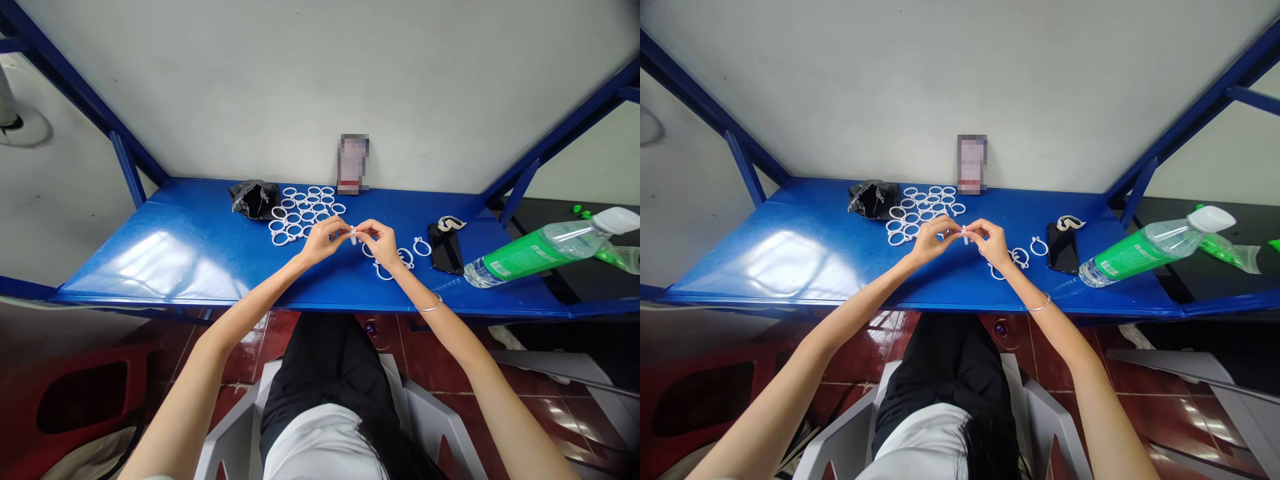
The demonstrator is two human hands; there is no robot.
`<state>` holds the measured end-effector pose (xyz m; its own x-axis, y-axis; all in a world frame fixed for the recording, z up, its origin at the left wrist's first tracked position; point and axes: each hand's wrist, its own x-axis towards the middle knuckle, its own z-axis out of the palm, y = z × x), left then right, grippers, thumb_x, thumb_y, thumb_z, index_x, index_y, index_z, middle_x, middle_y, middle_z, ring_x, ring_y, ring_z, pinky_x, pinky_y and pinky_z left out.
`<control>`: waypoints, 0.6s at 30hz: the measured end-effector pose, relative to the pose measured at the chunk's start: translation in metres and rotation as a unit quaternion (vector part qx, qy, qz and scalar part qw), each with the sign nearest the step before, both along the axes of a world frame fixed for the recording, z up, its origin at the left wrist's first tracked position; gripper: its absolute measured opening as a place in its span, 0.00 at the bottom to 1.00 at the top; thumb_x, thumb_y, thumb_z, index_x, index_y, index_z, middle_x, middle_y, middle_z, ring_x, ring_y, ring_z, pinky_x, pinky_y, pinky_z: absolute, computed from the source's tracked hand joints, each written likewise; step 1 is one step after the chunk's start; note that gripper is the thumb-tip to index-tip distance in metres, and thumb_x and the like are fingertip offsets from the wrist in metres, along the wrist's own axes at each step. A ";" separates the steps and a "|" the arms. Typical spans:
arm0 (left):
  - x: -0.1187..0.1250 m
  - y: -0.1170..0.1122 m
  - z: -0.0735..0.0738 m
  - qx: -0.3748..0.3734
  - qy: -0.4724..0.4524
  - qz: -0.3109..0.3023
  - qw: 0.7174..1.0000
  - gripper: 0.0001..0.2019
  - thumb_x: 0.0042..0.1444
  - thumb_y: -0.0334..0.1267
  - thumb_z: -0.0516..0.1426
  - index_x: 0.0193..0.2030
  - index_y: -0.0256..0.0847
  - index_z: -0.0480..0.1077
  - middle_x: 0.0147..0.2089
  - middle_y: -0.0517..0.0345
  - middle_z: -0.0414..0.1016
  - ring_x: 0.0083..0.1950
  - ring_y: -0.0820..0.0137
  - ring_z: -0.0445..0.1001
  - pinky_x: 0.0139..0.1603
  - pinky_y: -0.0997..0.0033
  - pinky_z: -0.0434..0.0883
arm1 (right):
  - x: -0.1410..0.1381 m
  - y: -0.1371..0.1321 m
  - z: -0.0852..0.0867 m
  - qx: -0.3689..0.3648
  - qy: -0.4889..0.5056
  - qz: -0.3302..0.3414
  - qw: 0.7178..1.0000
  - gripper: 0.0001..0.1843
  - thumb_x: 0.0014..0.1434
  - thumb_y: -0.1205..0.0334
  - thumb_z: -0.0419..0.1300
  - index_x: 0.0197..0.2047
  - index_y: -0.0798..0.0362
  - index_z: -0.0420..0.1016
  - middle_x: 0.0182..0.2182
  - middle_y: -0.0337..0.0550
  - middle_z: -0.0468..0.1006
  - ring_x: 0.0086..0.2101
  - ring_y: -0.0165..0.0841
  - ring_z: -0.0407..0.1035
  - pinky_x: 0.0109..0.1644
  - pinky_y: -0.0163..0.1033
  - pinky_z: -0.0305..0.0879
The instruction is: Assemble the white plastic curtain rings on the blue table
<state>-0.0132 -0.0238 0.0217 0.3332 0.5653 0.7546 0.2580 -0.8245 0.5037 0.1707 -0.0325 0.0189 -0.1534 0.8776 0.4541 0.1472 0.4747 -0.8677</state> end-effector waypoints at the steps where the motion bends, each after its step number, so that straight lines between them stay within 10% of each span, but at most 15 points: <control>1: 0.000 0.000 0.000 0.002 0.000 0.000 1.000 0.11 0.64 0.43 0.58 0.37 0.37 0.74 0.33 0.54 0.76 0.30 0.76 0.72 0.27 0.78 0.68 | 0.000 0.000 0.000 0.003 0.001 0.000 1.000 0.19 0.55 0.43 0.67 0.32 0.51 0.78 0.29 0.41 0.80 0.26 0.31 0.73 0.32 0.39 0.71; 18: -0.001 0.003 -0.004 0.024 0.028 0.018 0.999 0.14 0.66 0.45 0.54 0.36 0.38 0.72 0.33 0.55 0.75 0.30 0.75 0.71 0.29 0.76 0.69 | -0.001 -0.002 -0.002 0.023 -0.014 -0.010 1.000 0.17 0.57 0.45 0.65 0.33 0.51 0.79 0.32 0.42 0.80 0.26 0.31 0.73 0.34 0.40 0.73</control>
<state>-0.0144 -0.0211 0.0175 0.3569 0.5407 0.7617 0.3144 -0.8374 0.4471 0.1696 -0.0346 0.0173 -0.1499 0.8587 0.4901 0.1817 0.5112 -0.8400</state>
